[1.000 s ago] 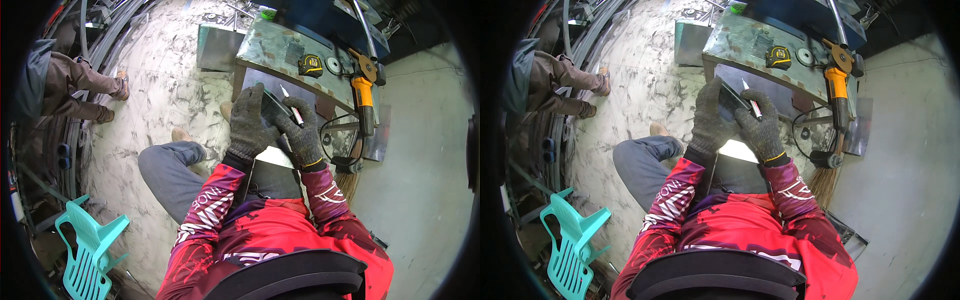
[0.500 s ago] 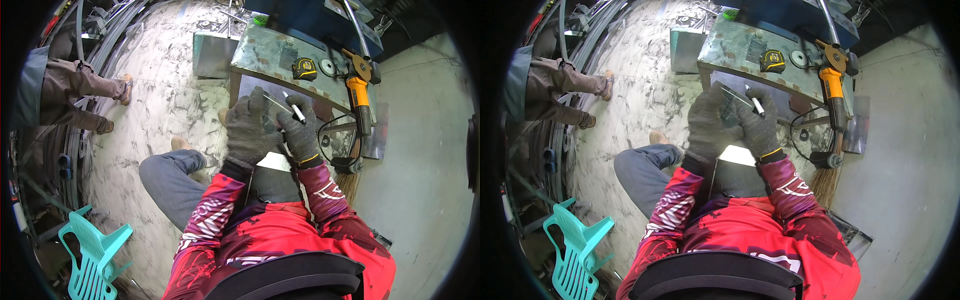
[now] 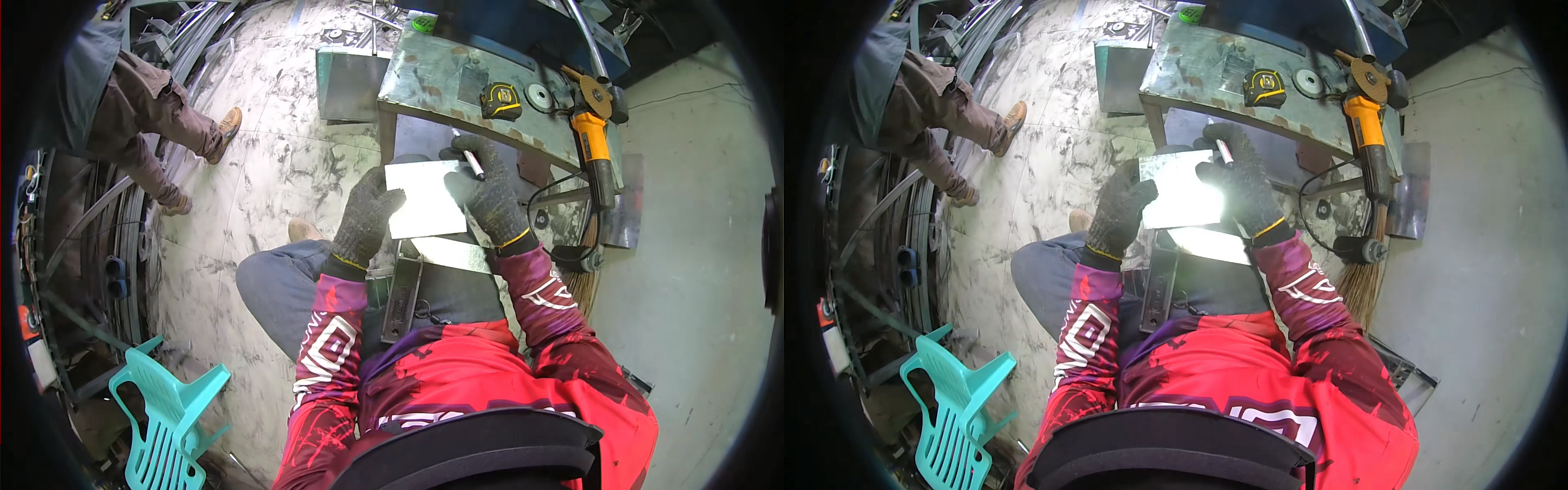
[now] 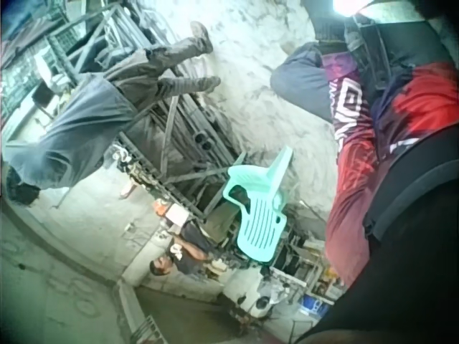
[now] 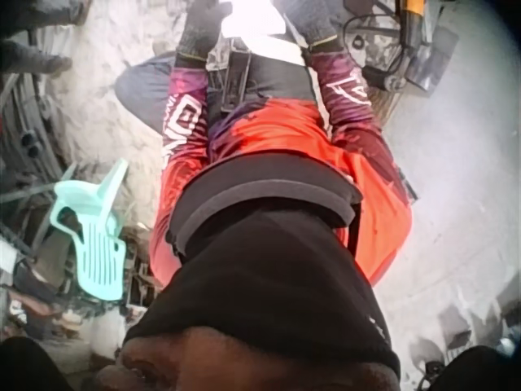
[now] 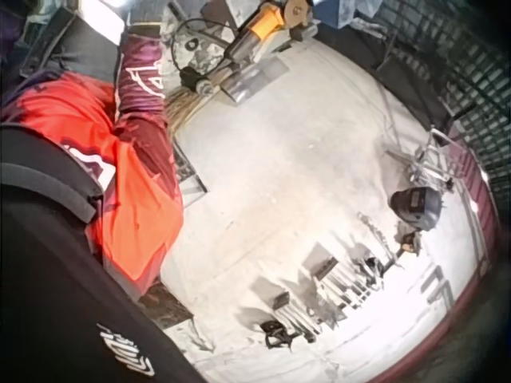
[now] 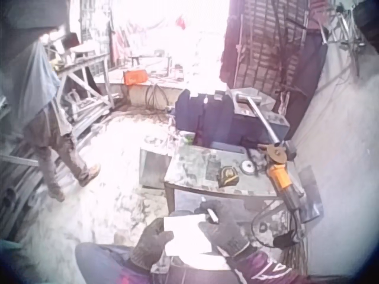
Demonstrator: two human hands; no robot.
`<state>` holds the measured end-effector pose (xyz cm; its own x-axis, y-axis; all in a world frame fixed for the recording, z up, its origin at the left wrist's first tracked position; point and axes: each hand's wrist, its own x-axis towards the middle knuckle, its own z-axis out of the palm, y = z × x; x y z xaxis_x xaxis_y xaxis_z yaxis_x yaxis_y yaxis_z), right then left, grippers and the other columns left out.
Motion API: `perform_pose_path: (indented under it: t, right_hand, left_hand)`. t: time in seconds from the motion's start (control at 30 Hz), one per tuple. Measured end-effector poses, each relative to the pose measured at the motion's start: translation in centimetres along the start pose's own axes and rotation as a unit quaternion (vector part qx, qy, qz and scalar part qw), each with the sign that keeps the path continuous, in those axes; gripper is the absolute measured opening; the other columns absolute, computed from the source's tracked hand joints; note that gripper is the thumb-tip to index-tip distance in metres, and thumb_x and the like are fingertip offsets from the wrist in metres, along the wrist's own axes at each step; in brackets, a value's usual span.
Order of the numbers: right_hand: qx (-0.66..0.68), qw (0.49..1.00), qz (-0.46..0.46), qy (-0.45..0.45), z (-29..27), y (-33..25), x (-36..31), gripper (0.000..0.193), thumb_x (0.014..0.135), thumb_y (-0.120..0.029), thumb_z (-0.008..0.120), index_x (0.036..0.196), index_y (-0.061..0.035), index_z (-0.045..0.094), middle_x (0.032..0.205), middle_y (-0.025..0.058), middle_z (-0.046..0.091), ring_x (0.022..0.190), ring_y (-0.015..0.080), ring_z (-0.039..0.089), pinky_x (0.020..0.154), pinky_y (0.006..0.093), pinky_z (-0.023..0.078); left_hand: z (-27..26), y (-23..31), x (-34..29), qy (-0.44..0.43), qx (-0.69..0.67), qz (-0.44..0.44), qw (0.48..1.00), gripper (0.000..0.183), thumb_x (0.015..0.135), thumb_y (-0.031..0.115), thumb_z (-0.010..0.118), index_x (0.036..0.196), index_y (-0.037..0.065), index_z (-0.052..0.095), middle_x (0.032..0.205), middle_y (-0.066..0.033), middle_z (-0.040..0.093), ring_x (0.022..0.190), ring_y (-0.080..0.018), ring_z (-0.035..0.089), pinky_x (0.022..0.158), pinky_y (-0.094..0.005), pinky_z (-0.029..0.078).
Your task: Measure and mark specific dimensions on a metal plate using a tape measure and a marker.
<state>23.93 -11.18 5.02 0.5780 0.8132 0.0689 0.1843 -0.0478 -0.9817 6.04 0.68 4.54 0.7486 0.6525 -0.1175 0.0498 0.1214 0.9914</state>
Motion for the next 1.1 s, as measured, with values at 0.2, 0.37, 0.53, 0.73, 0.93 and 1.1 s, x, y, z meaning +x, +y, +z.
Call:
perform_pose_path:
  t: [0.2, 0.37, 0.53, 0.73, 0.93, 1.1]
  right_hand:
    - [-0.123, 0.990, 0.005, -0.065, -0.1, 2.1, 0.0, 0.049, 0.080, -0.008, 0.072, 0.127, -0.0101, 0.056, 0.125, 0.0073, 0.062, 0.117, 0.0199, 0.058, 0.098, 0.0349, 0.046]
    - [-0.165, 0.984, -0.012, -0.069, -0.7, 1.4, 0.3, 0.052, 0.078, -0.016, 0.071, 0.127, -0.0061, 0.055, 0.120, 0.0162, 0.062, 0.116, 0.0310, 0.060, 0.100, 0.0402, 0.047]
    - [-0.148, 0.983, 0.036, -0.101, -1.7, 0.9, 0.5, 0.054, 0.078, -0.009, 0.072, 0.129, -0.0078, 0.054, 0.123, 0.0102, 0.061, 0.120, 0.0229, 0.057, 0.099, 0.0369, 0.047]
    - [-0.141, 0.986, -0.064, -0.066, -1.1, 4.9, -0.4, 0.053, 0.076, -0.003, 0.061, 0.129, -0.0059, 0.055, 0.115, 0.0107, 0.062, 0.109, 0.0236, 0.061, 0.094, 0.0387, 0.050]
    - [-0.120, 0.991, -0.016, -0.058, -0.9, 2.8, -0.4, 0.049, 0.076, -0.003, 0.061, 0.125, -0.0044, 0.055, 0.113, 0.0149, 0.062, 0.107, 0.0271, 0.060, 0.097, 0.0383, 0.048]
    - [-0.128, 0.989, -0.033, -0.063, -1.1, 3.3, 0.0, 0.048, 0.076, -0.002, 0.061, 0.124, -0.0044, 0.055, 0.111, 0.0139, 0.062, 0.104, 0.0262, 0.061, 0.095, 0.0379, 0.048]
  left_hand:
    - [-1.0, -4.9, 1.1, 0.016, 0.067, -0.078, 0.995, 0.040, 0.085, 0.015, 0.068, 0.119, -0.004, 0.061, 0.097, -0.0065, 0.067, 0.085, -0.0138, 0.061, 0.076, -0.0310, 0.052]
    - [-0.6, -0.7, 0.4, 0.086, 0.263, -0.102, 0.956, 0.049, 0.078, 0.020, 0.078, 0.119, -0.002, 0.062, 0.110, -0.0161, 0.067, 0.098, -0.0261, 0.064, 0.086, -0.0388, 0.053]
    - [-1.3, 2.1, 0.2, -0.079, 0.483, 0.143, 0.860, 0.057, 0.069, 0.026, 0.081, 0.119, 0.005, 0.065, 0.142, -0.0225, 0.049, 0.132, -0.0394, 0.047, 0.109, -0.0453, 0.043]
    - [-1.5, 1.1, 1.3, -0.191, 0.537, 0.131, 0.811, 0.065, 0.066, 0.036, 0.082, 0.120, 0.005, 0.064, 0.143, -0.0256, 0.049, 0.132, -0.0426, 0.046, 0.111, -0.0459, 0.041]
    - [-0.7, 3.1, 2.3, -0.197, 0.562, 0.119, 0.795, 0.063, 0.065, 0.039, 0.084, 0.113, 0.005, 0.063, 0.131, -0.0217, 0.054, 0.123, -0.0398, 0.052, 0.103, -0.0469, 0.045]
    - [-0.4, 3.2, 2.3, -0.188, 0.585, 0.137, 0.777, 0.063, 0.065, 0.038, 0.084, 0.113, 0.004, 0.063, 0.124, -0.0213, 0.056, 0.119, -0.0400, 0.054, 0.100, -0.0472, 0.046]
